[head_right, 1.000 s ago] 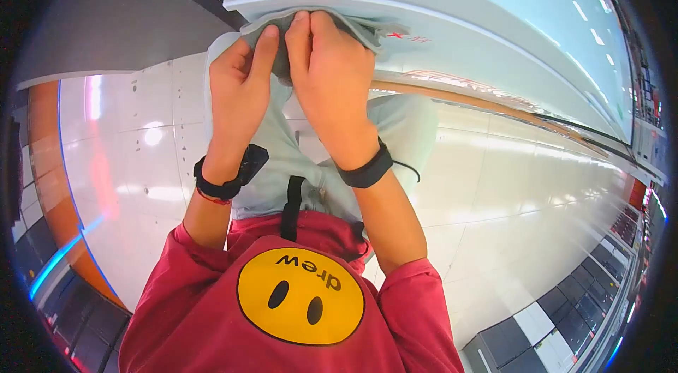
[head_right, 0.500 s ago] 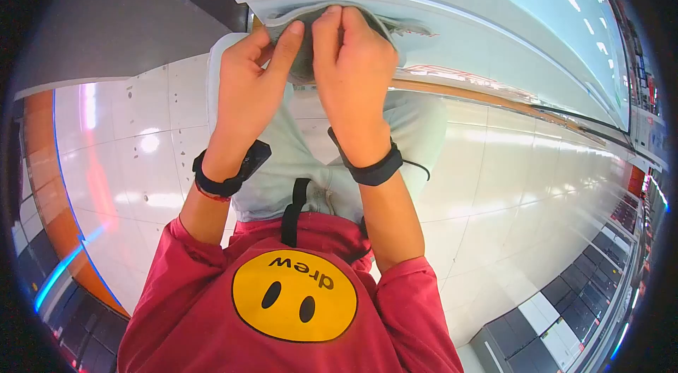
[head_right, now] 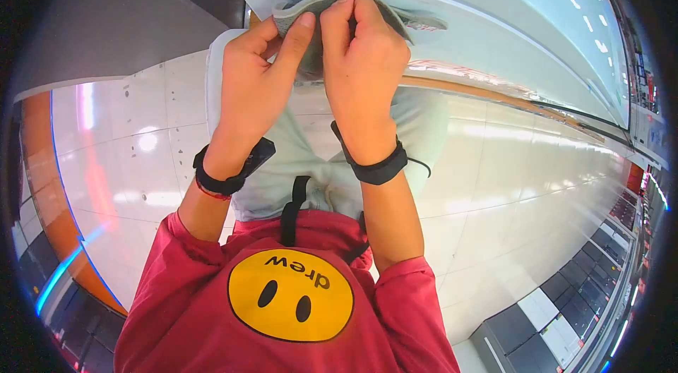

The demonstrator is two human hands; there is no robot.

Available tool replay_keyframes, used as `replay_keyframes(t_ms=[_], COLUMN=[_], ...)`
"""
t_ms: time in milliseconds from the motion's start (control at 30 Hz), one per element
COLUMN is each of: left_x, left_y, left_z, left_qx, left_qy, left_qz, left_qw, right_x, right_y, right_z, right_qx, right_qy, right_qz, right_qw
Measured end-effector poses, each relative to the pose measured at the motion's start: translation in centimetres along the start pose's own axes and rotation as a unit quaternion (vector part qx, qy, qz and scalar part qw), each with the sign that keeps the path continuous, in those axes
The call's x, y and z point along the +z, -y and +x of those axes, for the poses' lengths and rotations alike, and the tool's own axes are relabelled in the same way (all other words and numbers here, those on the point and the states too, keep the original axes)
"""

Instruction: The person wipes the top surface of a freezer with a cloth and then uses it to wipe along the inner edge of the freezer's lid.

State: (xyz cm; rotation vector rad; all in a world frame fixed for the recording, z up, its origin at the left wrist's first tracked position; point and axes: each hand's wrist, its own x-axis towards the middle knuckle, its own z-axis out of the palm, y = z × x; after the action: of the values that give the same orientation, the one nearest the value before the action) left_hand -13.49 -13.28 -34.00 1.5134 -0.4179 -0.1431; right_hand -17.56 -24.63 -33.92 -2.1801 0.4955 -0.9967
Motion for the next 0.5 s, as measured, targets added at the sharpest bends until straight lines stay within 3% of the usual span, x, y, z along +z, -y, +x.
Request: replay_keyframes(t_ms=[167, 267, 500], left_x=[-2.4, -3.2, -1.5], left_y=[-0.2, -0.3, -1.2], left_z=[0.0, -0.1, -0.1], left_qx=[-0.041, -0.046, -0.032], left_qy=[-0.015, -0.021, 0.002], left_qz=[0.040, 0.040, 0.031], left_qw=[0.998, 0.998, 0.999], right_x=[1.3, 2.5, 0.7], right_y=[1.2, 1.4, 1.7], right_z=[-0.2, -0.8, -0.6], right_qx=[-0.010, 0.056, 0.191], right_qy=[0.034, 0.054, 0.038], right_qz=[0.027, 0.149, 0.212], right_qw=[0.999, 0.986, 0.958])
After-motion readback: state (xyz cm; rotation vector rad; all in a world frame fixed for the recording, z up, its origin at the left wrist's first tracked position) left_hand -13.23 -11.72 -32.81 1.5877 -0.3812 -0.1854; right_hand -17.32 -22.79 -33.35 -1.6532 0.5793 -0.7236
